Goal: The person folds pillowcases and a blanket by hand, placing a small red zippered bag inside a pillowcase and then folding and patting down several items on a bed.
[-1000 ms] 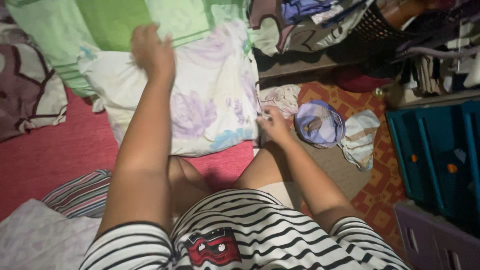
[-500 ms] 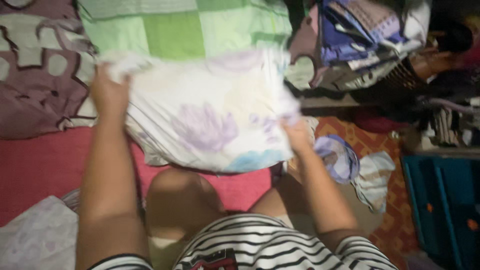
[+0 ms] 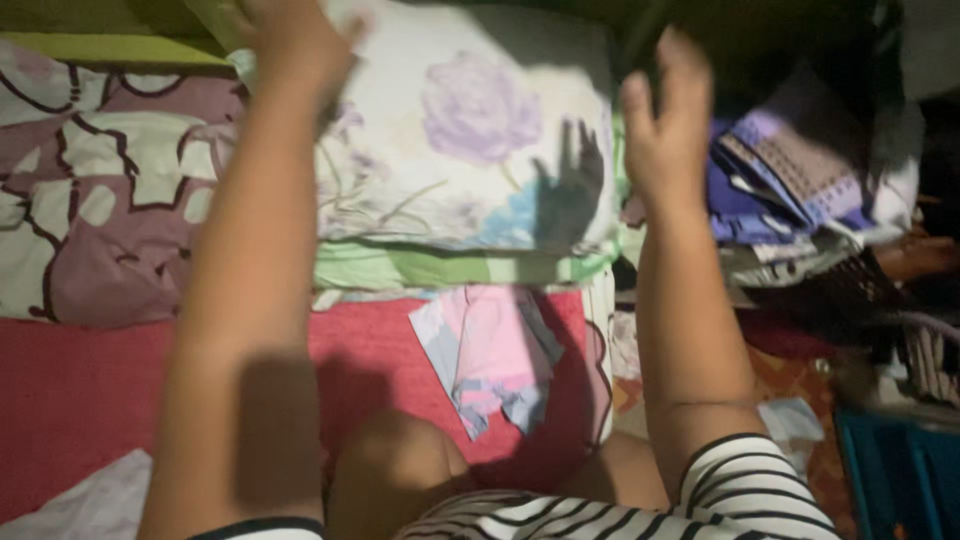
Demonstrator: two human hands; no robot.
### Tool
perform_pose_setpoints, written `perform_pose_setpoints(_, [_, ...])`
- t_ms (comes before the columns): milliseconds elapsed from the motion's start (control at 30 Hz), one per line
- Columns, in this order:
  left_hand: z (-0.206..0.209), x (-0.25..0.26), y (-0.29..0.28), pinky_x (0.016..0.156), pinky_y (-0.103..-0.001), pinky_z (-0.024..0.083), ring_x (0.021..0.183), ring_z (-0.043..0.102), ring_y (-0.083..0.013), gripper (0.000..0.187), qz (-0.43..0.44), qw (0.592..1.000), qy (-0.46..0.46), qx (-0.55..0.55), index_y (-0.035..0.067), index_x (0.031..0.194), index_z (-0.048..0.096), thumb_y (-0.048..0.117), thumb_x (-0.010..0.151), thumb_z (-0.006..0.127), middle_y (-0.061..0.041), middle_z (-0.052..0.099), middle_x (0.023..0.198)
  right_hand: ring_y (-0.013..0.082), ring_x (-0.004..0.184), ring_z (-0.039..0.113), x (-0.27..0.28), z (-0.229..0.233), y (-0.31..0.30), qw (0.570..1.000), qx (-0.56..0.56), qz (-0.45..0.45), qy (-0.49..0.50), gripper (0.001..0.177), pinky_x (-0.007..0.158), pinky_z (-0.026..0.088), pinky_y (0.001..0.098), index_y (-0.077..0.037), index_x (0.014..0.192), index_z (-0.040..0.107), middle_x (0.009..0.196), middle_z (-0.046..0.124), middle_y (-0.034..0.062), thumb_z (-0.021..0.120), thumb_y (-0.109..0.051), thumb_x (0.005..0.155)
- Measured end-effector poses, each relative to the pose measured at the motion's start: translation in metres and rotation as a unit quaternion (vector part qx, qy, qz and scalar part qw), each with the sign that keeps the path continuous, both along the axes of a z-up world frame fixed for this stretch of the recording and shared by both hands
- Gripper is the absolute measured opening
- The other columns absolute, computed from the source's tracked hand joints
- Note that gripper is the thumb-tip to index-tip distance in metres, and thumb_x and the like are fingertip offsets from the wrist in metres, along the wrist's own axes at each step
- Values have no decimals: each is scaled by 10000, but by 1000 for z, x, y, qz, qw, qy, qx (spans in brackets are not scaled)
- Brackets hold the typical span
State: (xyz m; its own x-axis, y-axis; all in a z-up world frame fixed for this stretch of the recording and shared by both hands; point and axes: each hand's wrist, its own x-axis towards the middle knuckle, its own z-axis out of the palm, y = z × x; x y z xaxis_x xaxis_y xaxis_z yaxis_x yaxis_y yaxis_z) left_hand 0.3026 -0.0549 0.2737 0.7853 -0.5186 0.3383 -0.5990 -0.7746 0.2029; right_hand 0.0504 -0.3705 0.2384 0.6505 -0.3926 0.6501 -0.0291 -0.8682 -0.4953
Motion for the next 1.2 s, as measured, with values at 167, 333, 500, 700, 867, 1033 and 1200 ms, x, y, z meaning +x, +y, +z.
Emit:
perform_pose_setpoints(167, [-51, 18, -26, 1128, -801, 70, 1559, 19, -451, 801, 70, 976, 206, 0, 417, 1570, 346, 721, 868, 584, -37, 64, 1716, 361, 1573, 77, 68, 21, 30, 983, -96, -75, -136, 654, 1303, 24, 515, -149, 1643, 399, 1680, 131, 197, 610, -502, 1135])
perform_pose_setpoints(333, [-131, 12, -4, 1142, -797, 67, 1560, 27, -427, 833, 142, 931, 336, -22, 459, 1569, 305, 792, 833, 503, 58, 63, 1724, 450, 1531, 102, 163, -109, 93, 914, 1, -3, 406, 772, 1159, -43, 724, -328, 1599, 279, 1699, 176, 100, 344, -718, 936])
perform_pose_setpoints(500, [-155, 20, 4, 1147, -776, 112, 1549, 152, -396, 829, 195, 938, 282, -54, 443, 1566, 337, 777, 836, 546, 10, 128, 1714, 383, 1571, 163, 186, -151, 74, 913, 30, 5, 406, 771, 1185, -61, 748, -304, 1624, 298, 1673, 285, 102, 355, -696, 963])
perform_pose_setpoints(700, [-174, 26, 4, 1153, -695, 183, 1467, 323, -393, 651, 177, 964, 128, -151, 266, 1464, 539, 594, 916, 661, -136, 350, 1604, 445, 1541, 142, 164, -159, 47, 945, 28, 50, 323, 753, 1173, 10, 687, -235, 1602, 352, 1643, 268, 202, 469, -637, 976])
perform_pose_setpoints(867, [-206, 17, 74, 1180, -474, 418, 1368, 531, -370, 382, 169, 932, -70, -313, 116, 1340, 684, 336, 1028, 713, -208, 581, 1440, 446, 1572, 189, 138, -88, 36, 981, 27, 35, 189, 714, 1276, 141, 611, -212, 1620, 411, 1688, 299, 187, 574, -581, 1030])
perform_pose_setpoints(1033, [-265, -12, 132, 1076, -513, 386, 1237, 530, -399, 403, 347, 861, 6, -371, 66, 1264, 664, 305, 945, 717, -171, 673, 1295, 369, 1603, 169, 132, -66, 122, 989, -69, 112, 70, 737, 1304, 103, 590, -212, 1654, 374, 1708, 287, 88, 603, -512, 1020])
perform_pose_setpoints(1200, [-340, -16, 210, 1014, -518, 416, 1221, 498, -398, 620, 518, 768, 159, -341, 30, 1333, 561, 382, 862, 755, -240, 579, 1309, 397, 1541, 158, 157, -114, 184, 934, -153, 130, 294, 767, 1160, 37, 710, -185, 1599, 364, 1689, 233, 154, 590, -544, 960])
